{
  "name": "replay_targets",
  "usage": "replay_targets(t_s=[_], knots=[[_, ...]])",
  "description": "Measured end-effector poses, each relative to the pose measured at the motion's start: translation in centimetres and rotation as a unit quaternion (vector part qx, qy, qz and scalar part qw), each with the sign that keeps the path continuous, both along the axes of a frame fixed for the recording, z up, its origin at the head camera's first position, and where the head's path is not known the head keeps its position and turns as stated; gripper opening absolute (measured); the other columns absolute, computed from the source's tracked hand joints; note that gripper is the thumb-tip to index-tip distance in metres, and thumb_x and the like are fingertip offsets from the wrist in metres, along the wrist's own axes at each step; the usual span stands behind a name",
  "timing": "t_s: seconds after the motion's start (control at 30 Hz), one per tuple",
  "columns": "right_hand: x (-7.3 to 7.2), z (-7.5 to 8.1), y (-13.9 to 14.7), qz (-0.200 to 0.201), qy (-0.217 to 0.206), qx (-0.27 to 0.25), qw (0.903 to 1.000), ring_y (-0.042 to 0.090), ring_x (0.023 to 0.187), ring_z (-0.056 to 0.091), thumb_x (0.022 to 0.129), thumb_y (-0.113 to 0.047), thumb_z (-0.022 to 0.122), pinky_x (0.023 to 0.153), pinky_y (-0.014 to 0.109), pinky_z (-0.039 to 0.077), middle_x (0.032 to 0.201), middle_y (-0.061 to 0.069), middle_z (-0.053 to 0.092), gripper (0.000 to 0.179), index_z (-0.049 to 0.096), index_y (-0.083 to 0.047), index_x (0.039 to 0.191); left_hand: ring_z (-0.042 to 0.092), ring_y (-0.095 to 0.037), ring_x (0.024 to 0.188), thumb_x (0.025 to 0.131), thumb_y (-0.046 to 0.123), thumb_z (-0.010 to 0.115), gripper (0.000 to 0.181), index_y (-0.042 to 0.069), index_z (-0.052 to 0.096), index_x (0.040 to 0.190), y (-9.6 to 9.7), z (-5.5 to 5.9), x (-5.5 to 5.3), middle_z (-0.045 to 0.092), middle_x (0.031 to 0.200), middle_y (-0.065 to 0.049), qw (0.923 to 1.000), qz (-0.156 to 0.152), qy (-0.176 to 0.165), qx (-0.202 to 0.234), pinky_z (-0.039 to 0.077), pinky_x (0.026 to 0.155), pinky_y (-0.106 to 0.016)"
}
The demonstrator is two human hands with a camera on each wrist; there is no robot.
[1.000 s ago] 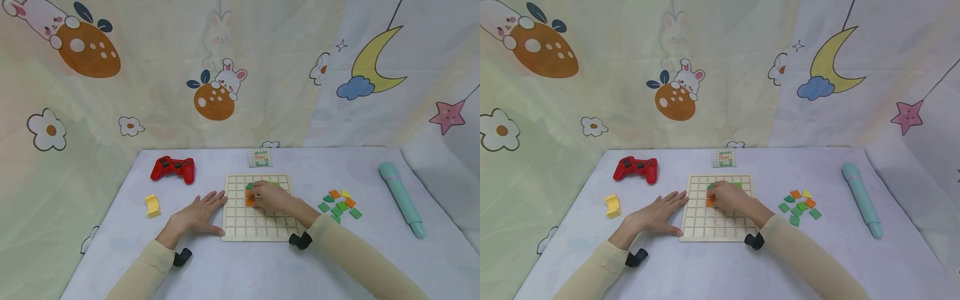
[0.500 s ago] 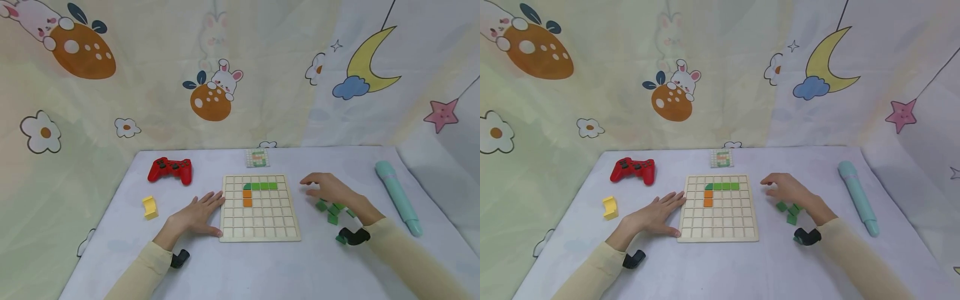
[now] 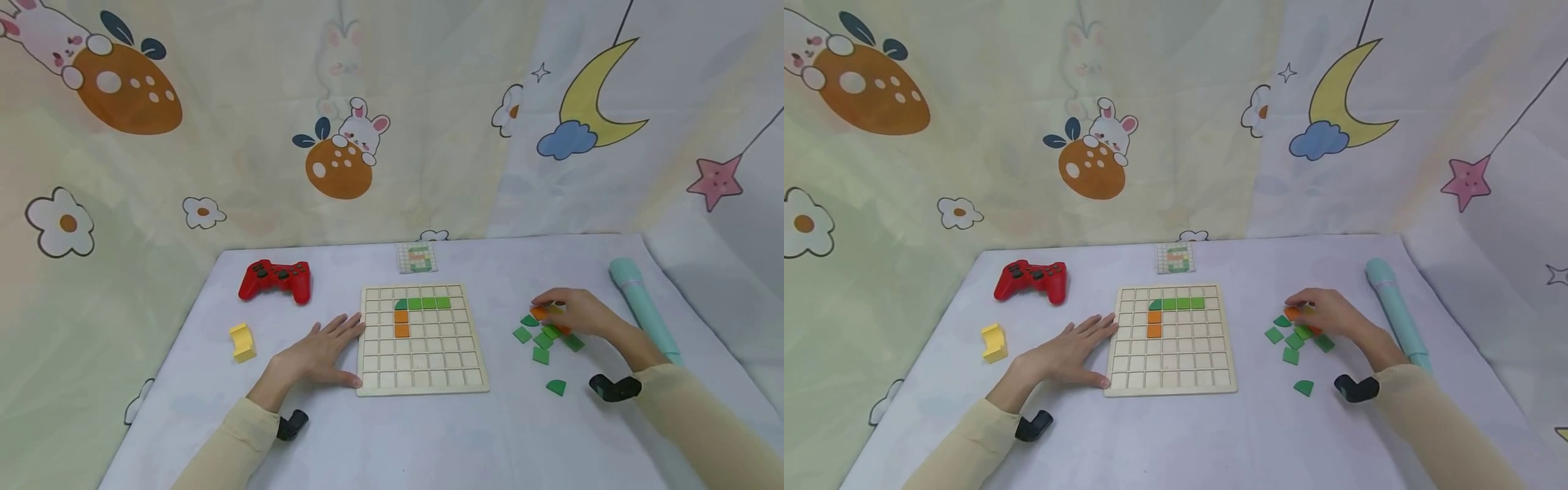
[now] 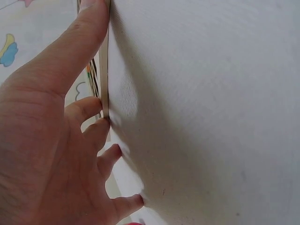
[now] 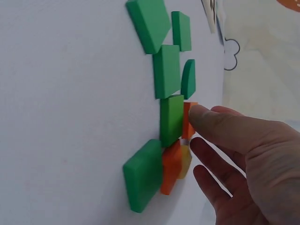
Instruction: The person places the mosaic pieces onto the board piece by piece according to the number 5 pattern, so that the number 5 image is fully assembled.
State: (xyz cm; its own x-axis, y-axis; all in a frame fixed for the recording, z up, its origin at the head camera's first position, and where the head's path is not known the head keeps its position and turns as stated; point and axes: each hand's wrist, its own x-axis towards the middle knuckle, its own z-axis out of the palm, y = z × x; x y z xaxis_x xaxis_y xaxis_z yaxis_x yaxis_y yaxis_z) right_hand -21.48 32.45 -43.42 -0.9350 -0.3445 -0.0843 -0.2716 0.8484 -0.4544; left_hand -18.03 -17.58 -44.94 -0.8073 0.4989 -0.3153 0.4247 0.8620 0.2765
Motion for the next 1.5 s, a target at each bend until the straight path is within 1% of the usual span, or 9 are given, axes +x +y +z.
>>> replay_targets(t_s=[0.27, 0.47, 0.6, 0.7, 0.9, 1.2, 1.33, 1.43, 1.5], knots=[[-0.3, -1.1, 0.3, -0.021, 0.002, 0.0, 0.9998, 0.041, 0.115, 0.056, 0.087, -0.011, 0.069, 0.097, 0.059, 0.045, 0.122, 0.02, 0.065, 0.033, 0.067, -0.007, 0.119, 0.008, -0.028, 0.152, 0.074, 0.062, 0.072, 0.103, 0.023, 0.023, 0.155, 0.1, 0.2, -0.1, 0.011, 0.165, 0.004, 1.0, -0.006, 0.002, -0.004, 0.015, 0.117, -0.063], [-0.4, -1.1, 0.1, -0.027, 0.004, -0.005, 0.9996, 0.042, 0.114, 0.056, 0.087, -0.009, 0.069, 0.097, 0.06, 0.044, 0.121, 0.021, 0.065, 0.031, 0.068, -0.005, 0.117, 0.009, -0.028, 0.152, 0.074, 0.062, 0.073, 0.103, 0.023, 0.024, 0.155, 0.2, 0.4, -0.2, 0.012, 0.165, 0.004, 1.0, -0.004, 0.003, -0.005, 0.015, 0.117, -0.063], [-0.3, -1.0, -0.3, -0.035, -0.005, -0.004, 0.9994, 0.041, 0.113, 0.056, 0.088, -0.011, 0.069, 0.098, 0.06, 0.045, 0.121, 0.02, 0.065, 0.032, 0.067, -0.005, 0.119, 0.009, -0.028, 0.152, 0.073, 0.062, 0.073, 0.103, 0.024, 0.024, 0.155, 0.2, 0.4, -0.3, 0.012, 0.165, 0.004, 1.0, -0.004, 0.002, -0.007, 0.016, 0.117, -0.063], [-0.3, -0.5, -1.2, -0.025, 0.002, -0.009, 0.9997, 0.039, 0.11, 0.058, 0.088, -0.01, 0.069, 0.097, 0.059, 0.046, 0.118, 0.019, 0.067, 0.031, 0.066, -0.004, 0.118, 0.009, -0.027, 0.152, 0.073, 0.062, 0.073, 0.103, 0.024, 0.024, 0.155, 0.2, 0.4, -0.3, 0.011, 0.165, 0.004, 1.0, -0.002, 0.001, -0.009, 0.015, 0.118, -0.063], [-0.7, 0.4, -4.7, 0.022, 0.033, -0.028, 0.9988, 0.033, 0.103, 0.063, 0.085, -0.006, 0.071, 0.092, 0.053, 0.051, 0.11, 0.014, 0.07, 0.028, 0.069, -0.002, 0.112, 0.009, -0.028, 0.152, 0.073, 0.061, 0.074, 0.103, 0.024, 0.024, 0.155, 0.1, 0.4, -0.2, 0.012, 0.164, 0.004, 1.0, 0.001, 0.0, -0.01, 0.016, 0.117, -0.063], [-1.4, 0.4, -11.9, 0.095, 0.021, -0.026, 0.9949, 0.025, 0.099, 0.064, 0.083, -0.007, 0.075, 0.091, 0.046, 0.052, 0.106, 0.006, 0.071, 0.026, 0.072, -0.005, 0.108, 0.009, -0.028, 0.152, 0.073, 0.062, 0.073, 0.103, 0.023, 0.024, 0.155, -0.1, 0.1, -0.1, 0.012, 0.165, 0.004, 1.0, 0.0, -0.001, -0.002, 0.016, 0.117, -0.063], [-1.3, 0.6, -14.9, 0.11, 0.009, -0.031, 0.9934, 0.021, 0.096, 0.063, 0.083, -0.009, 0.075, 0.089, 0.042, 0.053, 0.105, 0.004, 0.071, 0.026, 0.072, -0.006, 0.108, 0.009, -0.027, 0.152, 0.073, 0.063, 0.073, 0.103, 0.024, 0.023, 0.155, -0.1, 0.0, -0.1, 0.012, 0.165, 0.004, 1.0, -0.002, 0.003, -0.005, 0.016, 0.117, -0.062], [-1.0, 0.5, -16.8, 0.119, 0.013, -0.027, 0.9924, 0.02, 0.094, 0.063, 0.083, -0.011, 0.075, 0.086, 0.037, 0.053, 0.103, 0.003, 0.071, 0.024, 0.073, -0.007, 0.107, 0.009, -0.027, 0.152, 0.073, 0.063, 0.073, 0.104, 0.024, 0.023, 0.155, -0.1, 0.0, -0.1, 0.012, 0.165, 0.004, 1.0, -0.004, 0.003, -0.003, 0.016, 0.117, -0.062], [-0.9, 0.5, -17.9, 0.134, 0.028, -0.023, 0.9903, 0.019, 0.092, 0.064, 0.083, -0.012, 0.075, 0.083, 0.034, 0.055, 0.101, 0.004, 0.071, 0.022, 0.074, -0.006, 0.104, 0.009, -0.027, 0.152, 0.073, 0.063, 0.072, 0.104, 0.024, 0.023, 0.155, -0.2, 0.0, -0.1, 0.012, 0.165, 0.004, 1.0, -0.005, 0.004, -0.002, 0.016, 0.117, -0.063]])
